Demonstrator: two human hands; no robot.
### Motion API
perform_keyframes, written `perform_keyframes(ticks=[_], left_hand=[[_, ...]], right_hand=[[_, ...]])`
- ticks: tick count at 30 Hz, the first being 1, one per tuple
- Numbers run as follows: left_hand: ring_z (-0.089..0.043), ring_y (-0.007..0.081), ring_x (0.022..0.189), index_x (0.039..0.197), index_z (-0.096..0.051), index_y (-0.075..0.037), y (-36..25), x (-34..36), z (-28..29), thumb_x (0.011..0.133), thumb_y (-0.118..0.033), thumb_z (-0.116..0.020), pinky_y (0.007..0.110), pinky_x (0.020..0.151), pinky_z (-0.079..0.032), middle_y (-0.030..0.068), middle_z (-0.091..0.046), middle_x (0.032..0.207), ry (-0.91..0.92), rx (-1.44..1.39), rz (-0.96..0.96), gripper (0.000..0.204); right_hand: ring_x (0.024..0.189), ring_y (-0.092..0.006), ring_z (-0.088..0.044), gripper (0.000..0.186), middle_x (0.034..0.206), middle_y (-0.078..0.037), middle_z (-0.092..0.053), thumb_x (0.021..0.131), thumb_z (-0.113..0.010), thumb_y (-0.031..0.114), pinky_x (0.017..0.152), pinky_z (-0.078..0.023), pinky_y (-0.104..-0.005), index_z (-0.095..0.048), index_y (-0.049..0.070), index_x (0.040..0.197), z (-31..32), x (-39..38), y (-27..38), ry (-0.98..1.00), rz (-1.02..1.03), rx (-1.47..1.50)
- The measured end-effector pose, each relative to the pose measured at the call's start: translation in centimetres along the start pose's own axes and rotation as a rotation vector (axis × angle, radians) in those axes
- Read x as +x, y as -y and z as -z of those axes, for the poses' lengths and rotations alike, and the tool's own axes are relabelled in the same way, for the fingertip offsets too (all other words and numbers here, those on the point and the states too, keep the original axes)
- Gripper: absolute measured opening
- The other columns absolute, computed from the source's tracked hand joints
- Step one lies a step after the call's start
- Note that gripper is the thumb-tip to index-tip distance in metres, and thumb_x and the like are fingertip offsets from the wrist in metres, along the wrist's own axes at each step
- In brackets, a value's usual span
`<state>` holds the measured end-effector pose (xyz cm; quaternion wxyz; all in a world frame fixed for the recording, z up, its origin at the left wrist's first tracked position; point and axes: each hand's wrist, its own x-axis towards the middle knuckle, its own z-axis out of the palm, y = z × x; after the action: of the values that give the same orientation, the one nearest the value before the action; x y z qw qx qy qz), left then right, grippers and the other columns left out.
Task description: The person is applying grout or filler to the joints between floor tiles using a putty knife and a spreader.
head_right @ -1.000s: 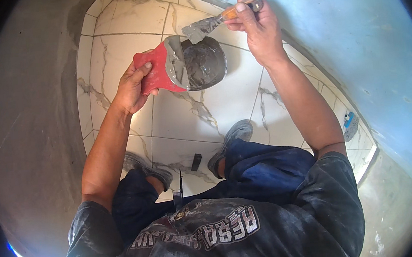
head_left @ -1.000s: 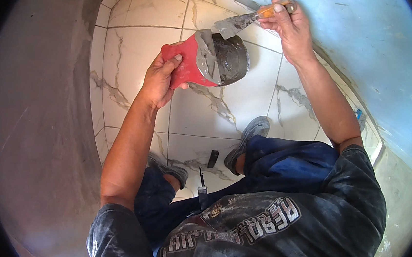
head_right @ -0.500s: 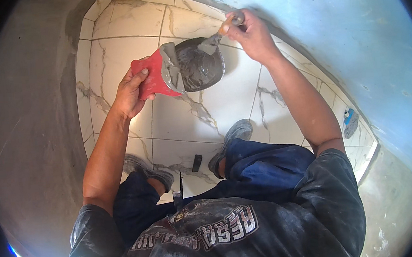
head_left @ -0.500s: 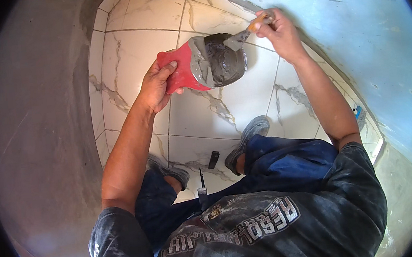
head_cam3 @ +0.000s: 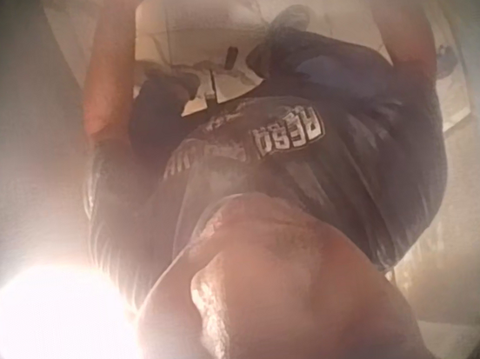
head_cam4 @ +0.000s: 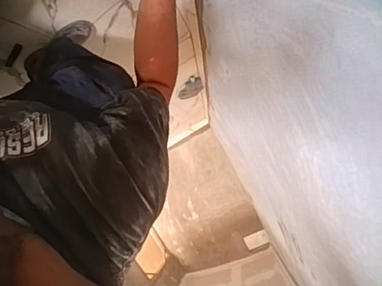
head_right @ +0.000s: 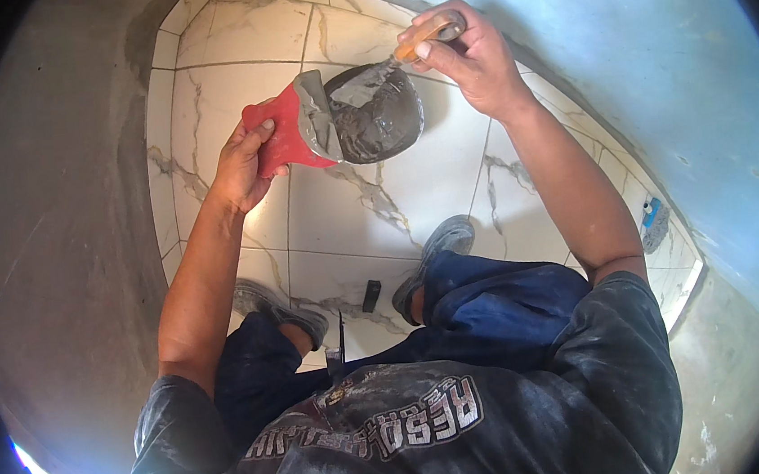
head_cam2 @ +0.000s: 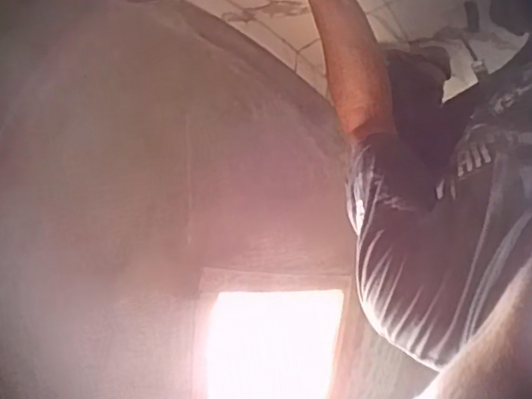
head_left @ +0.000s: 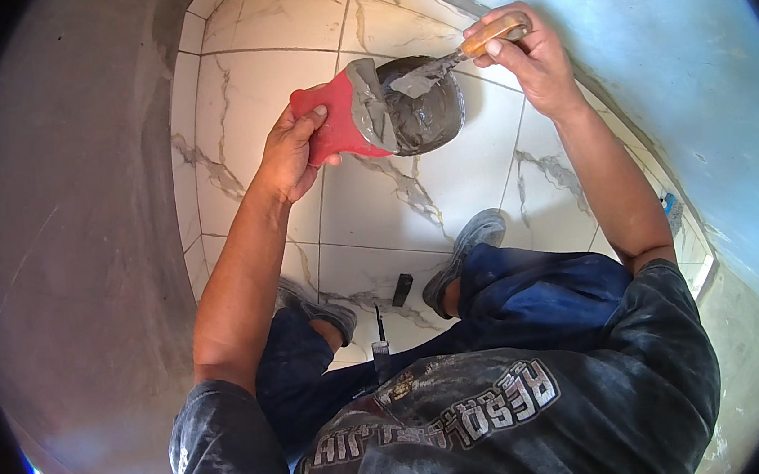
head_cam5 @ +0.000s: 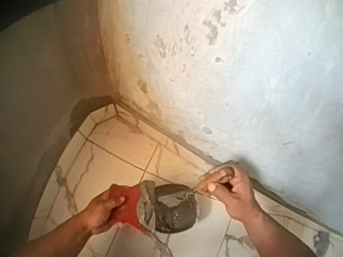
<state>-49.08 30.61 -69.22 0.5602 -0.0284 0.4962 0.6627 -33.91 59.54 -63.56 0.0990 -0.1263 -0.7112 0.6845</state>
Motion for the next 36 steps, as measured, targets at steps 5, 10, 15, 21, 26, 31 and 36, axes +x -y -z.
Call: perform_keyframes(ticks=[5, 10, 15, 21, 26, 31, 36], left_hand=[[-0.061, 0.0112, 0.075, 0.126, -0.052, -0.008, -0.3, 0.1, -0.7, 0.098, -0.016, -0.05, 0.024, 0.049, -0.05, 0.0038, -0.062, 0.102, -0.053, -0.016, -0.008, 0.029], [-0.063, 0.0129, 0.083, 0.126, -0.052, -0.008, -0.3, -0.1, -1.2, 0.098, -0.015, -0.05, 0.024, 0.053, -0.053, 0.005, -0.063, 0.105, -0.035, 0.002, -0.015, 0.029], [-0.062, 0.0151, 0.089, 0.127, -0.049, -0.008, -0.2, -0.1, -2.4, 0.099, -0.014, -0.048, 0.025, 0.054, -0.054, 0.0064, -0.06, 0.112, -0.071, -0.031, -0.031, 0.029], [-0.061, 0.0177, 0.096, 0.13, -0.047, -0.009, -0.5, -0.2, -3.0, 0.1, -0.015, -0.046, 0.027, 0.059, -0.056, 0.0088, -0.057, 0.119, -0.112, -0.108, -0.086, 0.03], [-0.061, 0.0186, 0.097, 0.133, -0.046, -0.012, -0.9, -0.4, -3.3, 0.1, -0.015, -0.045, 0.03, 0.062, -0.054, 0.007, -0.057, 0.12, -0.113, -0.168, -0.176, 0.033], [-0.062, 0.0212, 0.097, 0.132, -0.045, -0.01, -1.1, -0.3, -2.9, 0.1, -0.013, -0.044, 0.032, 0.062, -0.054, 0.0092, -0.057, 0.12, -0.094, -0.209, -0.238, 0.031], [-0.062, 0.0236, 0.095, 0.13, -0.045, -0.009, -1.7, -0.5, -3.2, 0.101, -0.011, -0.043, 0.032, 0.06, -0.054, 0.0111, -0.058, 0.119, -0.113, -0.248, -0.275, 0.029]], right_hand=[[0.095, -0.018, -0.065, 0.025, 0.105, -0.013, -0.065, 0.095, -0.058, 0.013, 0.077, -0.055, -0.0296, -0.05, 0.004, 0.116, -1.7, 0.3, 0.8, -0.111, -0.112, 0.042], [0.09, -0.0164, -0.066, 0.025, 0.102, -0.012, -0.065, 0.095, -0.057, 0.014, 0.074, -0.055, -0.0281, -0.05, 0.003, 0.116, -2.3, 0.4, 0.8, -0.086, -0.148, 0.018], [0.077, -0.0158, -0.066, 0.025, 0.093, -0.011, -0.063, 0.09, -0.061, 0.011, 0.068, -0.056, -0.0262, -0.051, 0.0, 0.11, -2.6, 0.5, 1.4, -0.236, -0.164, 0.026], [0.08, -0.0169, -0.066, 0.032, 0.094, -0.012, -0.065, 0.091, -0.058, 0.011, 0.07, -0.055, -0.0278, -0.044, 0.003, 0.119, -1.4, 0.0, 1.1, -0.266, -0.255, 0.088], [0.078, -0.0181, -0.067, 0.029, 0.094, -0.013, -0.066, 0.09, -0.06, 0.01, 0.069, -0.054, -0.0274, -0.044, 0.003, 0.114, -0.7, -0.9, 1.3, -0.343, -0.348, 0.137], [0.078, -0.0176, -0.067, 0.027, 0.091, -0.011, -0.066, 0.09, -0.063, 0.015, 0.069, -0.053, -0.0263, -0.047, 0.005, 0.11, 1.8, -3.0, 0.6, -0.285, -0.513, 0.206], [0.071, -0.0127, -0.065, 0.033, 0.082, -0.004, -0.064, 0.092, -0.062, 0.04, 0.06, -0.049, -0.0226, -0.055, 0.008, 0.101, 3.8, -5.7, 0.1, 0.011, -0.78, 0.29]])
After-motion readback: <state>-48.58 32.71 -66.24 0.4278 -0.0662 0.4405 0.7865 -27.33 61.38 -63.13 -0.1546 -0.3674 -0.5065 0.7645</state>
